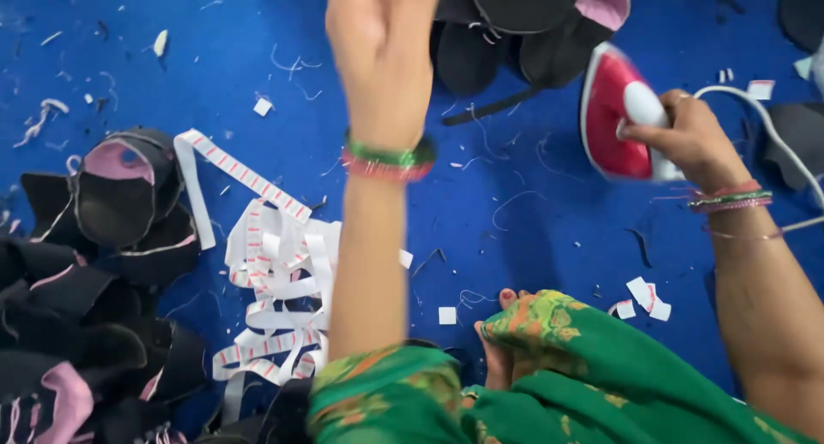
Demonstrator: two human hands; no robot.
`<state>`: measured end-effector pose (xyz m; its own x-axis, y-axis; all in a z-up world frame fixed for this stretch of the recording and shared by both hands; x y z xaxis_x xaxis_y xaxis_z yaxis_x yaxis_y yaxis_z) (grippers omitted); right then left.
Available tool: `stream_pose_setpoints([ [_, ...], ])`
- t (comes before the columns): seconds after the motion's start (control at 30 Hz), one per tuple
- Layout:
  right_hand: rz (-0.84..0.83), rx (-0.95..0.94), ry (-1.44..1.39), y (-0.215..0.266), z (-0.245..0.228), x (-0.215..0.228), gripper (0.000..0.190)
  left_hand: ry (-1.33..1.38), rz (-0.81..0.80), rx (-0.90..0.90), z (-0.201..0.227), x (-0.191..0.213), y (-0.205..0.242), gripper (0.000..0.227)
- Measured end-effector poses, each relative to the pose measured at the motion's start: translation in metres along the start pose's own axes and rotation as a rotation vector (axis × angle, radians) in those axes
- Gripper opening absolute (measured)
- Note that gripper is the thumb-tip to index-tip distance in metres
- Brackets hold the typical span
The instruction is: Ironing identification size labels onto the inner lining of shoe upper components.
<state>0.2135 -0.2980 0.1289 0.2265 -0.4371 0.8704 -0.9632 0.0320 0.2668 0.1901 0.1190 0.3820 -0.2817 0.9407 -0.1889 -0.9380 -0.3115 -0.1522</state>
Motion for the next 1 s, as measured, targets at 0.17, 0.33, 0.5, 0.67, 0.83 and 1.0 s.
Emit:
stream_pose_setpoints([
  [0.17, 0.267, 0.235, -0.747, -0.034, 0.065, -0.041, 0.051, -0.650, -0.495, -0.359, -0.040, 0.114, 0.104, 0.044],
  [0.33, 0.249, 0.204, -1.009, -0.006, 0.069, -0.068, 0.053, -1.173, -0.649, 0.555, -0.182, 0.329, 0.278, 0.075],
  [0.5, 0.210, 0.395, -0.644, -0.038, 0.147, -0.117, 0.043, -1.217, -0.510, 0.610, -0.160, 0.338, 0.361, 0.047],
  [0.67, 0.301, 0.246, -0.781, -0.005, 0.111, -0.089, 0.043, -1.498, -0.571, 0.506, -0.146, 0.289, 0.357, 0.062],
  [0.83, 0.435, 0.034, -0.903, 0.041, 0.164, -0.128, 0.045, -1.520, -0.459, 0.328, -0.166, 0.276, 0.331, 0.032],
  [1.0, -0.138, 0.024, -1.036, 0.102, 0.028, -0.188, 0.027, -1.405, -0.021, -0.157, -0.048, 0.192, 0.222, 0.061],
])
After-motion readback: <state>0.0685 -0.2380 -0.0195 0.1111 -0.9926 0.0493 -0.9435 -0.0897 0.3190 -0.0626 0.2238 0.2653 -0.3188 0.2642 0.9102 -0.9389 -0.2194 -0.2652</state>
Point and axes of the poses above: each hand's wrist, its own y-axis away from the middle knuckle, its own x-axis out of the back of the hand, z = x × y, the point moved 10 cm from there along -y, towards the middle knuckle, and after that the axes turned 9 degrees about y, right-handed, at the moved point
